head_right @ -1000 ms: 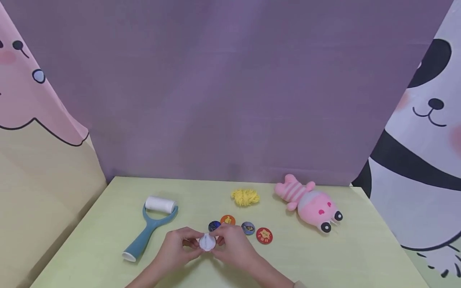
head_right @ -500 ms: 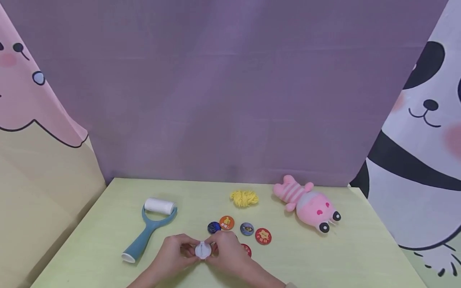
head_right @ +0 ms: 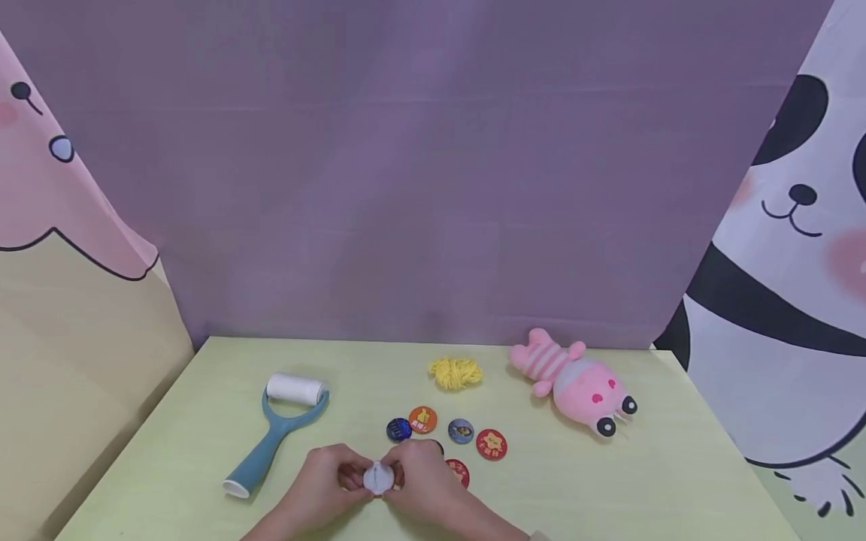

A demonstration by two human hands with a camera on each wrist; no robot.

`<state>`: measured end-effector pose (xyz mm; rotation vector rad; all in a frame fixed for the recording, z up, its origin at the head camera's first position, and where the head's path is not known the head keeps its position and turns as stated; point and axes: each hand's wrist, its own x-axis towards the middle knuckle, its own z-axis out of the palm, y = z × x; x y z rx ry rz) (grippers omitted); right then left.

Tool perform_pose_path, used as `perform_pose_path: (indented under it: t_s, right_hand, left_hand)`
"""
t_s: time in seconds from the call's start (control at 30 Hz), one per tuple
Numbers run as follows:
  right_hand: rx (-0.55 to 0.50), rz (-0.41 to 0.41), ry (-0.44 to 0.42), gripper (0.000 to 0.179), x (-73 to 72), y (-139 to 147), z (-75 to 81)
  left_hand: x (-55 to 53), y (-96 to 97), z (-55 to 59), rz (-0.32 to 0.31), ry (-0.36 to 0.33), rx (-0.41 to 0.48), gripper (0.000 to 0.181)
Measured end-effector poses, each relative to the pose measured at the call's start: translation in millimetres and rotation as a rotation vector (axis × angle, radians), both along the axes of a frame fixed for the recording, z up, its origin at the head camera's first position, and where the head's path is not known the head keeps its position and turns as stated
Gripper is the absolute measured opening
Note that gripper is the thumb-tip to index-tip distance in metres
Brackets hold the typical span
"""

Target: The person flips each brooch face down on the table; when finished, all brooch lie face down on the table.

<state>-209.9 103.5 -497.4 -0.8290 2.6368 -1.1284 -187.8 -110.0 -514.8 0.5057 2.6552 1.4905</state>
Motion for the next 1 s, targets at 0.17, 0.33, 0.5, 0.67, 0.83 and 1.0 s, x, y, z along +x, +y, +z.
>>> perform_pose_path:
  t_s: [0.17, 0.33, 0.5, 0.67, 0.83, 1.0]
  right_hand:
    - [-0.005, -0.004, 0.009, 0.025, 2.8, -1.1, 2.8]
    - [0.001, 0.01, -0.023, 0.027, 1.6, -0.5, 7.1]
    - [0.03, -0.013, -0.005, 0.029, -6.1, 8.9, 17.5]
    - [0.052, -0.054, 0.095, 0.021, -19.7, 19.8, 30.3]
    - [0.117, -0.077, 0.173, 0.012, -27.9, 19.5, 32.5]
    - [0.223, -0.1, 0.236, 0.005, -31.0, 11.7, 24.9]
  left_hand:
    - [-1.1, 0.1, 2.6, -0.016, 0.011, -0.029, 0.026]
    - [-5.3, -0.3, 6.8, -0.048, -0.006, -0.064, 0.027]
    - [-12.2, 1.8, 16.0, -0.035, -0.022, -0.092, 0.031]
    - [-24.6, 8.3, 22.7, 0.02, 0.053, -0.08, 0.032]
    - [-40.3, 19.4, 21.9, 0.039, 0.116, -0.05, 0.029]
    - [-53.3, 26.6, 17.3, 0.032, 0.143, -0.084, 0.032]
